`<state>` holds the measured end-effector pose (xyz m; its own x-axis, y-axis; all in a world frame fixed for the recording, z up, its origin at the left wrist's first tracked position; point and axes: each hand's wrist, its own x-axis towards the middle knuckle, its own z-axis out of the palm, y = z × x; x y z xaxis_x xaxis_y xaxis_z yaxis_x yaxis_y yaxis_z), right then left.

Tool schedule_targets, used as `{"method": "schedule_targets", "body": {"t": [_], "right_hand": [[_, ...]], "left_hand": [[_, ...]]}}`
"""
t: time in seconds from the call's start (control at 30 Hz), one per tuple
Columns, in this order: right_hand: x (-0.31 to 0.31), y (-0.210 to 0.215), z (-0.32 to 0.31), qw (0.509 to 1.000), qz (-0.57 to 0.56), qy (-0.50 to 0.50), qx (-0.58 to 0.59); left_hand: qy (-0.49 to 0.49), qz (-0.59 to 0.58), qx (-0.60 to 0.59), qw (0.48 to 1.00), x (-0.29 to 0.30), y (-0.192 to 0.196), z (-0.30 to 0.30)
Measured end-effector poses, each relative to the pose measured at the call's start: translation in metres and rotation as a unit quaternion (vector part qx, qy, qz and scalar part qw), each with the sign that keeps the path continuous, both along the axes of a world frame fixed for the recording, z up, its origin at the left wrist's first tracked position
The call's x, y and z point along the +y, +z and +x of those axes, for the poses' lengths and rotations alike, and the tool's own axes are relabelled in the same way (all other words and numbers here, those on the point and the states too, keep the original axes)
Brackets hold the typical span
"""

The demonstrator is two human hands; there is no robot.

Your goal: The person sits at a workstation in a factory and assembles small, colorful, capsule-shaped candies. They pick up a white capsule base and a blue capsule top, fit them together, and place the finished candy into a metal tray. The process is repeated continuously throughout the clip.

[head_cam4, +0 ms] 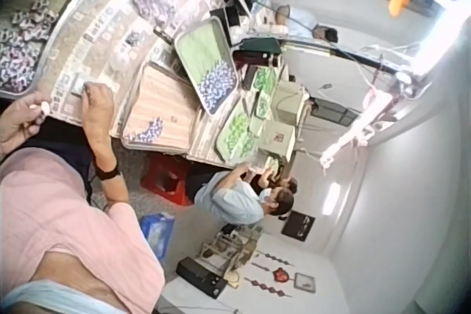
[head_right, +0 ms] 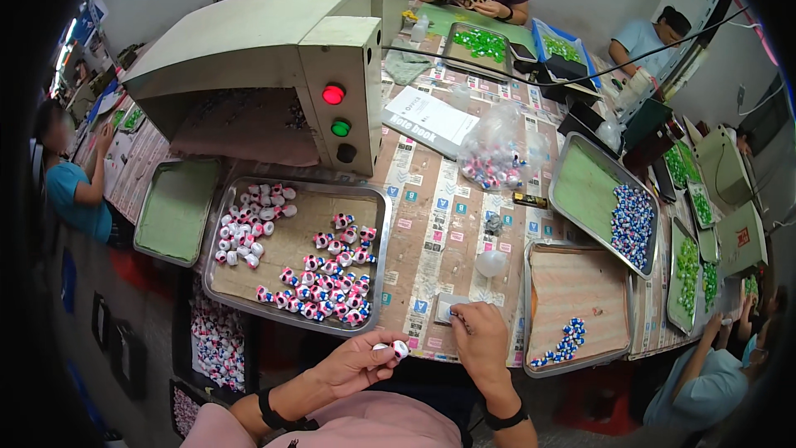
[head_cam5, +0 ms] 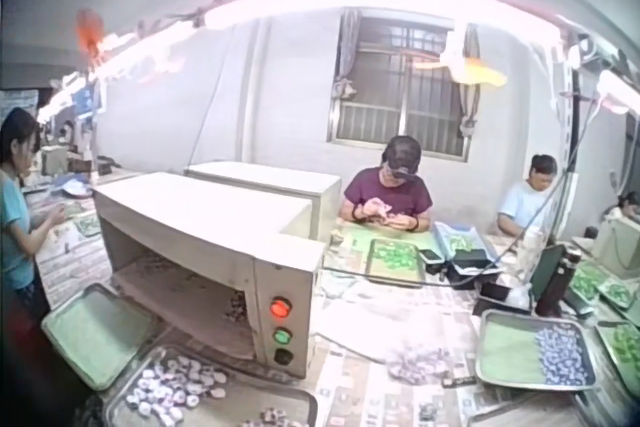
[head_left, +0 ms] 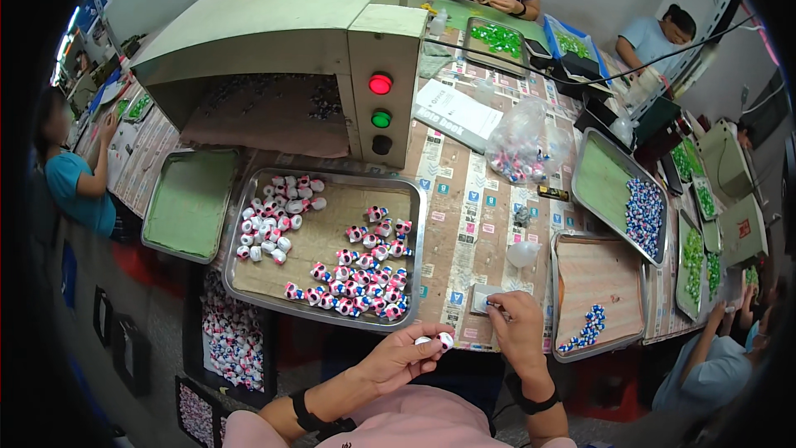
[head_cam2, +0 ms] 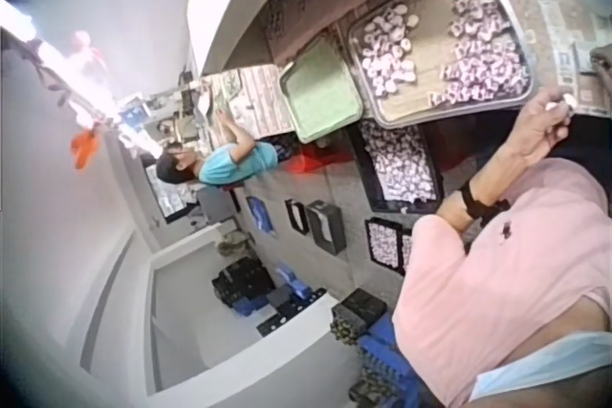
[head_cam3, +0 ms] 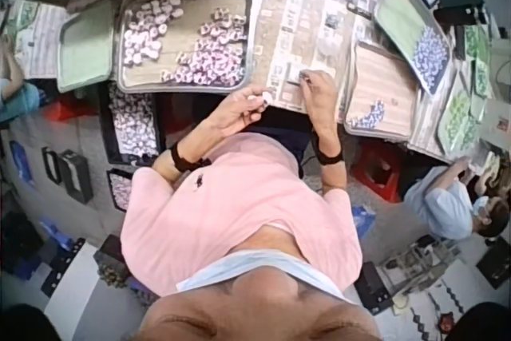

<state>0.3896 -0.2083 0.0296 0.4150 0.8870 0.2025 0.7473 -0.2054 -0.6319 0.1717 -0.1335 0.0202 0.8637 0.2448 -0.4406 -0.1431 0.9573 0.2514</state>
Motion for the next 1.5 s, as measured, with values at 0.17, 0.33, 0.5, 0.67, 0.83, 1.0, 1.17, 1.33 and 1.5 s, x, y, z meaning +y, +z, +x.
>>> {"method": "schedule_targets", "body": {"t": [0.17, 0.33, 0.5, 0.67, 0.83, 1.0, 1.17, 1.33, 1.5], "right_hand": [[-0.003, 0.001, -0.001, 1.000, 0.019, -0.005, 0.022], [-0.011, 0.025, -0.014, 0.986, 0.009, -0.020, 0.167], [-0.024, 0.035, -0.032, 0.941, -0.006, 0.011, 0.337], [-0.028, 0.028, -0.040, 0.918, -0.008, 0.005, 0.398], [-0.030, 0.024, -0.040, 0.914, -0.022, 0.005, 0.404], [-0.031, 0.026, -0.039, 0.913, -0.027, 0.016, 0.407], [-0.031, 0.025, -0.043, 0.924, -0.033, 0.027, 0.381], [-0.031, 0.025, -0.043, 0.926, -0.017, 0.052, 0.373], [-0.021, 0.036, -0.037, 0.921, -0.006, 0.101, 0.377]], "left_hand": [[-0.004, 0.013, 0.019, 1.000, -0.001, -0.002, 0.001], [-0.011, 0.018, 0.036, 0.999, -0.001, -0.004, 0.005], [-0.007, 0.018, 0.052, 0.998, -0.002, -0.005, 0.008], [-0.013, 0.060, 0.054, 0.997, -0.005, -0.004, 0.009], [-0.015, 0.109, 0.086, 0.990, -0.005, -0.001, 0.009], [-0.035, 0.171, 0.111, 0.978, -0.003, 0.001, 0.008], [0.003, 0.262, 0.148, 0.954, -0.006, 0.008, 0.009], [-0.011, 0.261, 0.154, 0.953, -0.004, 0.009, 0.006], [-0.039, 0.316, 0.172, 0.932, 0.018, 0.027, -0.001]]}}
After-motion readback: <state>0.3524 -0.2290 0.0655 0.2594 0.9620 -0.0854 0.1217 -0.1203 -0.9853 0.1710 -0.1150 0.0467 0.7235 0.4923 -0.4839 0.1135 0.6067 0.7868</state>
